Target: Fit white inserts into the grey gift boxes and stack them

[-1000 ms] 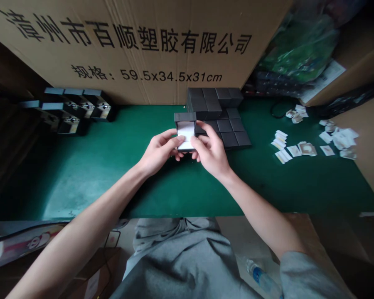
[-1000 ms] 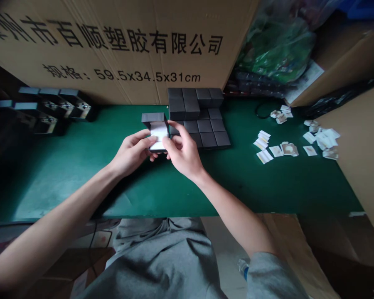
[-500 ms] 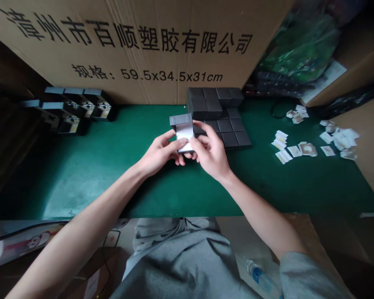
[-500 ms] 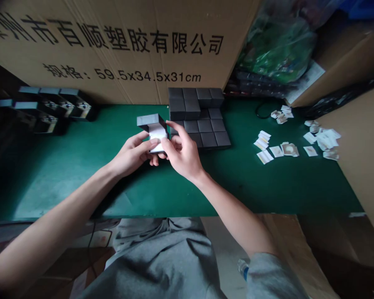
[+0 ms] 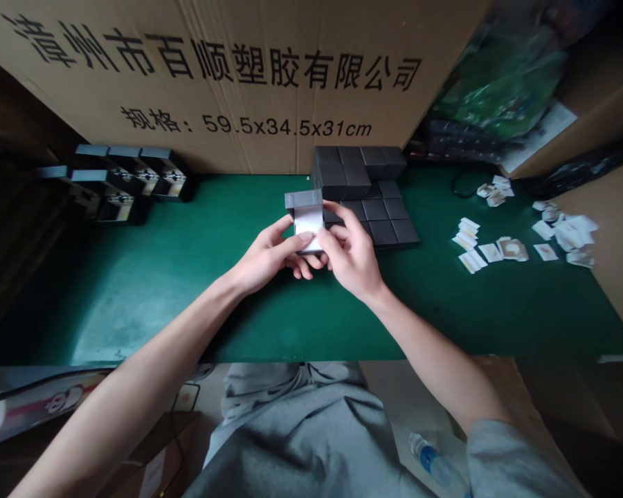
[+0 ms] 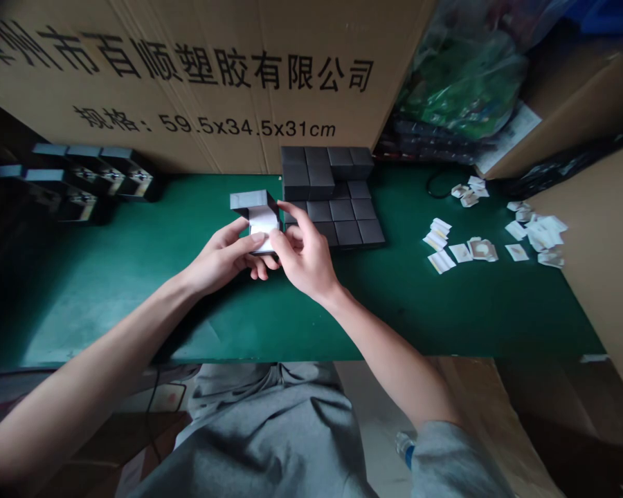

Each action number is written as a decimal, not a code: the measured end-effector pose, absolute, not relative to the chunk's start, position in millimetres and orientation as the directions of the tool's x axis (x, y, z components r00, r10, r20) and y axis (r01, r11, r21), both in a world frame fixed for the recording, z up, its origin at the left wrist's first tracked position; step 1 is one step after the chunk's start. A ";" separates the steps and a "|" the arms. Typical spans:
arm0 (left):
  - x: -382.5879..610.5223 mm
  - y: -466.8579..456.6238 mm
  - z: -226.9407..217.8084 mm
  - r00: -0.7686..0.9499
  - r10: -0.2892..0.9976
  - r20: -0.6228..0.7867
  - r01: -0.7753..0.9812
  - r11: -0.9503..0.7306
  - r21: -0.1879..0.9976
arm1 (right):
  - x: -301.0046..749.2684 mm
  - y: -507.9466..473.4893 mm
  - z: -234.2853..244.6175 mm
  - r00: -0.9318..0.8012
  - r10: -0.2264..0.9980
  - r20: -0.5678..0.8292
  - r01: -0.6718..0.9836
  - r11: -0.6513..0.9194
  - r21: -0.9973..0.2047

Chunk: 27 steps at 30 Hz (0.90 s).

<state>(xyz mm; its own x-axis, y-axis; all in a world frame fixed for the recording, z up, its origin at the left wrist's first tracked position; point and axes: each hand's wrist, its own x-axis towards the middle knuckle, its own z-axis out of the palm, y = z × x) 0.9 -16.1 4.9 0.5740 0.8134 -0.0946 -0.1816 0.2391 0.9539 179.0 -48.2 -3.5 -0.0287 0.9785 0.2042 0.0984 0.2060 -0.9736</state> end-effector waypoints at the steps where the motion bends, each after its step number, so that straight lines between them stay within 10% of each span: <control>1: 0.9 -16.0 4.8 0.573 0.815 -0.091 -0.186 0.238 0.953 | 178.9 -48.1 -3.4 -0.029 0.979 0.203 0.094 0.205 -0.974; 27: 3.6 -11.4 -4.5 0.376 0.924 -0.076 -0.178 0.152 0.972 | 178.7 -51.9 -2.3 -0.054 0.982 0.183 0.144 0.189 -0.971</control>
